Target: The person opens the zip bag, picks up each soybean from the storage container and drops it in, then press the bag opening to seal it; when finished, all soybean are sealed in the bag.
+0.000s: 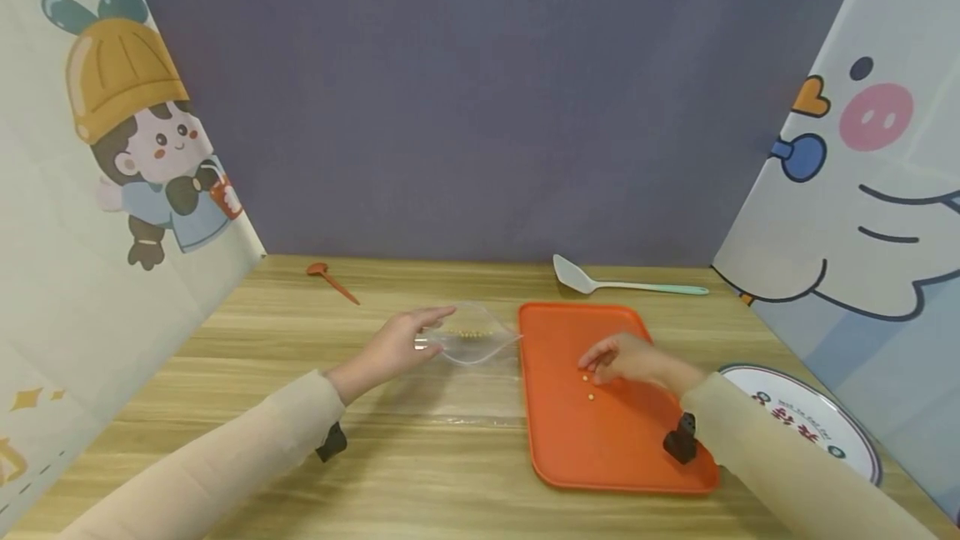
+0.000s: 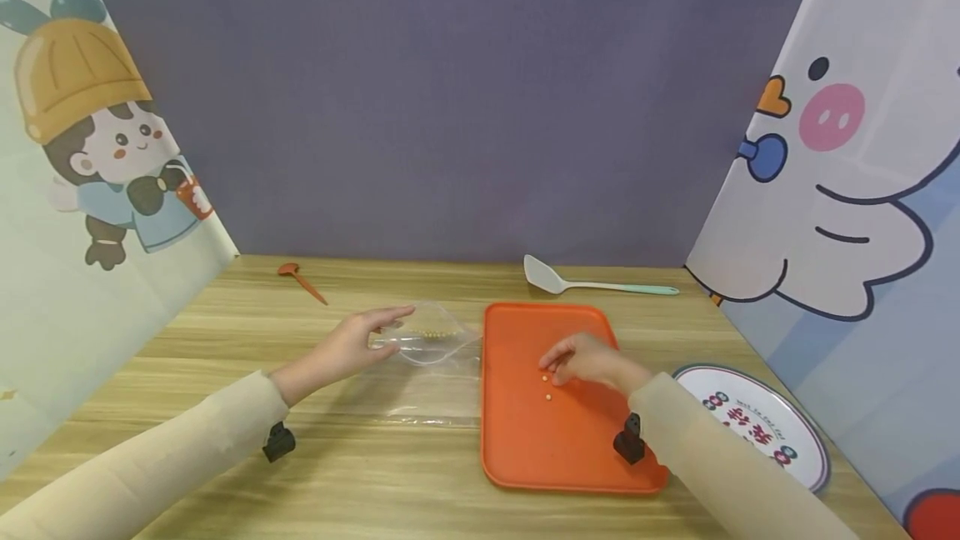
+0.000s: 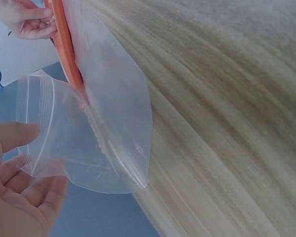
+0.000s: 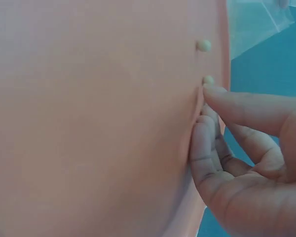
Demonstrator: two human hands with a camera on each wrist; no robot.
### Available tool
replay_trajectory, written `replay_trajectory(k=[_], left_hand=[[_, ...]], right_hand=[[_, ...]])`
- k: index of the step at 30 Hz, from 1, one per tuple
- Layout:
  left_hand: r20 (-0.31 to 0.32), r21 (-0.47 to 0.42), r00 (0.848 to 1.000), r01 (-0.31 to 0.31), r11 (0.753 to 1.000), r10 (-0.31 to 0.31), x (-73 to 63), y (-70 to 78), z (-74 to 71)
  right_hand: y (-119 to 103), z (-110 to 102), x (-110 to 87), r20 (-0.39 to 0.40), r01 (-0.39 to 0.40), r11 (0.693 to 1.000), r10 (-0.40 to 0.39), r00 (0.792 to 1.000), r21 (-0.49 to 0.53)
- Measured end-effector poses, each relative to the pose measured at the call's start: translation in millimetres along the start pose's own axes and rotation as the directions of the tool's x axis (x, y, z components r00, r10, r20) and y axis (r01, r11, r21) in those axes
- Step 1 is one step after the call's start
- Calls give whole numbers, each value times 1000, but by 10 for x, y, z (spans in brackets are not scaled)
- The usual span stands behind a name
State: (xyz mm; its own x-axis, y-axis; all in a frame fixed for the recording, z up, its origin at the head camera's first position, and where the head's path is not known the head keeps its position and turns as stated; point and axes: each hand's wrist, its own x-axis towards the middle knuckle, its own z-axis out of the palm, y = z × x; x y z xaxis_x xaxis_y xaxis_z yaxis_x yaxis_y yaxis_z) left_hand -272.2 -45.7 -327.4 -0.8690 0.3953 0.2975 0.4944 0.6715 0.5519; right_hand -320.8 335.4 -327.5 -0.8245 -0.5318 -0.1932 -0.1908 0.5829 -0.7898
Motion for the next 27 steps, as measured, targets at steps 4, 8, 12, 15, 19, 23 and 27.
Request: replay_trajectory(k=[4, 8, 12, 15, 19, 23, 27], left_hand=[[-13, 7, 1000, -15, 1000, 15, -3, 10, -9], [-13, 7, 1000, -5, 1000, 5, -7, 15, -18], [-8, 0, 1000, 6, 1000, -6, -17, 27, -28], [-8, -1, 1000, 7, 1000, -7, -23, 25, -36], [-14, 10, 1000, -11, 1000, 11, -15, 7, -33], [-11, 11, 1000, -21, 1000, 21, -4, -7, -15], [-7, 7, 1000, -20, 1000, 20, -5, -21, -2]], right_hand=[[14, 27, 2, -5, 7, 1000, -7, 1000, -23], [2, 62, -5, -33, -2, 999, 0, 999, -49], [-24, 93, -21, -53, -14, 998, 10, 999, -69], [-27, 101, -14, -63, -12, 997, 7, 998, -76], [-6, 91, 16, -103, -31, 996, 22, 994, -82], [-13, 74, 33, -136, -74, 996, 67, 988, -47], [-78, 66, 26, -159, -114, 993, 115, 981, 15]])
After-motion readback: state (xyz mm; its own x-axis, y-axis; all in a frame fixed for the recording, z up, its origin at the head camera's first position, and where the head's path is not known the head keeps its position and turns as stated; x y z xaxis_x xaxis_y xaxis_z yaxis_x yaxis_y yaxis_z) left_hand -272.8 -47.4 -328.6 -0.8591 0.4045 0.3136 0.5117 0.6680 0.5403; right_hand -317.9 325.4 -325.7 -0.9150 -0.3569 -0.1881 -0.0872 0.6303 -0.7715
